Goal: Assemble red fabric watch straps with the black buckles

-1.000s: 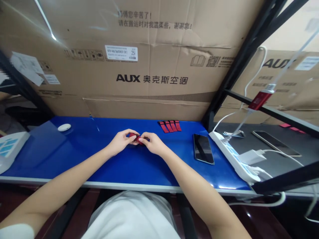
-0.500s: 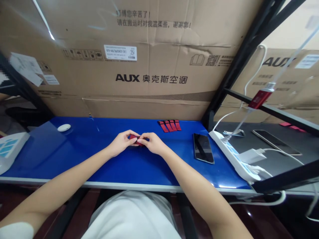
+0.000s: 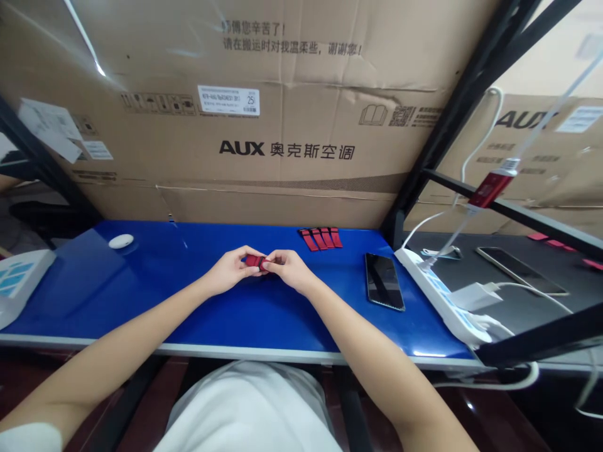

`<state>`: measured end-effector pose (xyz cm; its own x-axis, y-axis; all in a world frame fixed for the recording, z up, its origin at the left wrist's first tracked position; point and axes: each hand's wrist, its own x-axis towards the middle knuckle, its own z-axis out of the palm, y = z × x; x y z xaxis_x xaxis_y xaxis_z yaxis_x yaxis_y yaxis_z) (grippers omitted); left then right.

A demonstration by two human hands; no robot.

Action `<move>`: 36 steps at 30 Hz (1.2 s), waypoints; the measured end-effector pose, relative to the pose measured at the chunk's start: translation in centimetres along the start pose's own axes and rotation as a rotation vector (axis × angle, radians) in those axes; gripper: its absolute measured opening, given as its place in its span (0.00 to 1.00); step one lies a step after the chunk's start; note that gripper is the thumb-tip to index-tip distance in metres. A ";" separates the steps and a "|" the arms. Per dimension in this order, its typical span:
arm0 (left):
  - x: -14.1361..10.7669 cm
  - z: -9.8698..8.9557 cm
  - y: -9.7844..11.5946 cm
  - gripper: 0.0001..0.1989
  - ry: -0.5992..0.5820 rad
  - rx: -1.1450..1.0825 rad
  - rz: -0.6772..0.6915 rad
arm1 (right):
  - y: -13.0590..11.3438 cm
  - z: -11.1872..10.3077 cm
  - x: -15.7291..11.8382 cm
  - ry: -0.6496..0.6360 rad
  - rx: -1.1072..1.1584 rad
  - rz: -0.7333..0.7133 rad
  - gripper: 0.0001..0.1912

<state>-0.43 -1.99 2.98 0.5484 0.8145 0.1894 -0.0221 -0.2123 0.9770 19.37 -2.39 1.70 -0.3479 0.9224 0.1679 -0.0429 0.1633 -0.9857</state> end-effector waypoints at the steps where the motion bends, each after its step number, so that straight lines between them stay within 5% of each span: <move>1: 0.0 0.1 0.0 0.21 -0.002 0.003 -0.001 | 0.1 0.1 0.0 0.004 0.021 0.013 0.16; 6: 0.2 0.3 -0.3 0.20 0.065 0.030 -0.011 | 0.6 0.3 0.3 0.057 -0.009 -0.004 0.16; 9: 0.4 0.3 -0.4 0.20 0.163 0.010 0.003 | 0.5 0.0 0.1 0.112 -0.180 -0.184 0.18; 14: 0.1 0.1 -0.2 0.21 0.150 0.069 0.013 | -0.6 0.3 -0.5 0.063 -0.409 -0.400 0.23; 19: -0.1 -0.3 0.0 0.20 0.187 0.139 0.017 | -1.1 0.3 -0.8 0.099 -0.477 -0.395 0.16; 36: 0.3 -0.7 0.1 0.17 0.173 0.057 -0.003 | -1.0 0.2 -0.7 0.082 -0.733 -0.438 0.17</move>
<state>-0.87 -1.39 3.23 0.3968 0.8947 0.2053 0.0293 -0.2359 0.9713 19.52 -3.29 2.57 -0.3716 0.7413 0.5589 0.4684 0.6695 -0.5765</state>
